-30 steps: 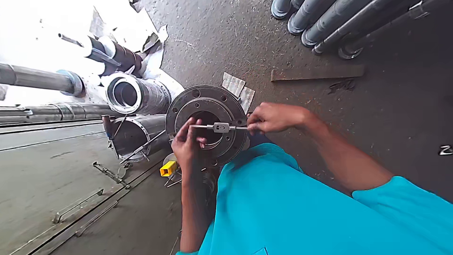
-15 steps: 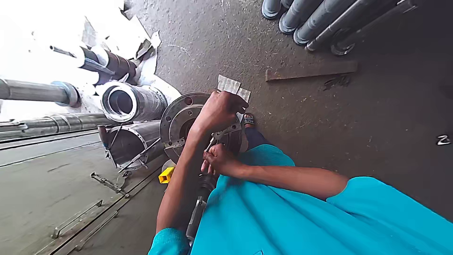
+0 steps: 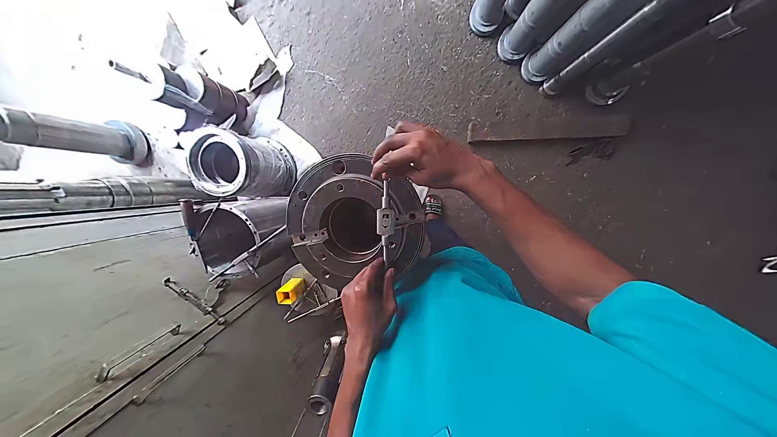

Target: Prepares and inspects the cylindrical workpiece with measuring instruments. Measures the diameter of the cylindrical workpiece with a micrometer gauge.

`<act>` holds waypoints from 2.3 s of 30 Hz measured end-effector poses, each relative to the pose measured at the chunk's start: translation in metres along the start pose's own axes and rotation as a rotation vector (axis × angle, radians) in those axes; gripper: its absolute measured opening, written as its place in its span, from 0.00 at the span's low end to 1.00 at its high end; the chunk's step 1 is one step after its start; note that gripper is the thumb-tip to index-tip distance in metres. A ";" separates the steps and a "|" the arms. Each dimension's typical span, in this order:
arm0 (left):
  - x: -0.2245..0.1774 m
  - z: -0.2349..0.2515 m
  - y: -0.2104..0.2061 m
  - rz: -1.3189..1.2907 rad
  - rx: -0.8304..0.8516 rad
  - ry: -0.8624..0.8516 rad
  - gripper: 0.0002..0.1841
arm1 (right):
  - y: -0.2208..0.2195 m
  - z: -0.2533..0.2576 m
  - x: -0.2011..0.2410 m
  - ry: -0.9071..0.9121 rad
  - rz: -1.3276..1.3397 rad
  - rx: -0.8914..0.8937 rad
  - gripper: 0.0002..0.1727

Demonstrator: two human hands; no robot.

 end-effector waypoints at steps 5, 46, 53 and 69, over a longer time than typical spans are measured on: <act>0.006 0.002 0.015 0.113 -0.110 -0.013 0.12 | 0.006 -0.010 0.008 -0.058 -0.091 0.186 0.16; 0.029 0.147 -0.005 -0.903 0.089 0.295 0.12 | -0.095 -0.119 0.117 -0.701 0.908 0.725 0.19; 0.083 0.064 0.024 -0.936 -0.159 0.383 0.10 | -0.027 -0.110 0.027 -0.677 0.546 0.693 0.20; 0.009 0.167 -0.017 -0.712 0.337 0.121 0.13 | -0.105 -0.105 0.126 -0.645 0.996 0.686 0.19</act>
Point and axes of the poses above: each hand's wrist, its own z-axis towards the middle knuckle, its own y-axis out of the back of the hand, x = y × z, the point moved 10 cm from there along z, towards the middle knuckle, and after that the axes turned 14 degrees about -z, right-handed, at the moved point
